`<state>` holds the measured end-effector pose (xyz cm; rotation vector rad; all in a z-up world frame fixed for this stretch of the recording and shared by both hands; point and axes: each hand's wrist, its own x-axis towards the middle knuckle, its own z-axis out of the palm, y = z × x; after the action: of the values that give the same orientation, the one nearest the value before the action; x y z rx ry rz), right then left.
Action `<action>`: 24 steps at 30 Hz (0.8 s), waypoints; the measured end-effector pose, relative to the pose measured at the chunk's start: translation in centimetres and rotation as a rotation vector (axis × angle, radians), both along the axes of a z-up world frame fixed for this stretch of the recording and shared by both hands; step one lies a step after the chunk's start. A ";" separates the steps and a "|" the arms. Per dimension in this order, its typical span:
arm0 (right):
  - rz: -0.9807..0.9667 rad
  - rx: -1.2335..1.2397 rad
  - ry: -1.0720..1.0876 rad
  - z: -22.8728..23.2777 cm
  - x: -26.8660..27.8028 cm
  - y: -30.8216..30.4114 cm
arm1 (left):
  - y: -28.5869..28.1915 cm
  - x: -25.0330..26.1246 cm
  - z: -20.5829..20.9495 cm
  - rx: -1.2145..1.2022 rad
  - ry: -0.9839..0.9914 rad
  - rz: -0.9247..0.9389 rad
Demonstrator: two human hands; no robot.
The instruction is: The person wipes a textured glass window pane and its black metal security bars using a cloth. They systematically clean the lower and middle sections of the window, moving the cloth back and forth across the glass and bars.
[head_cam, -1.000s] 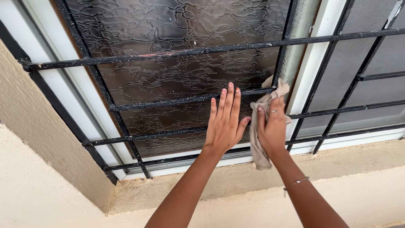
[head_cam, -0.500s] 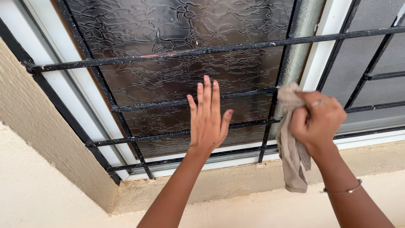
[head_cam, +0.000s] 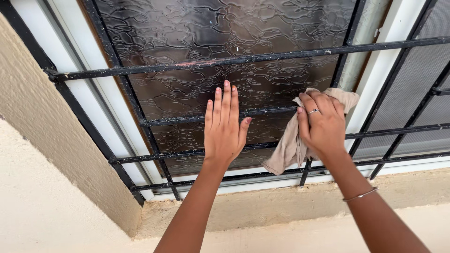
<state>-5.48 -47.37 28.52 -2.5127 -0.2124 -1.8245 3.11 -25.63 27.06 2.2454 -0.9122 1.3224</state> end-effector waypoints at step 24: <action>0.217 -0.086 0.073 -1.9 5.6 13.6 | 12.8 3.3 -4.0 0.072 0.041 0.127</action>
<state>0.11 -33.75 26.64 -2.4913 -0.5491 -1.6721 6.41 -12.85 23.06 2.4122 -0.8281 1.3108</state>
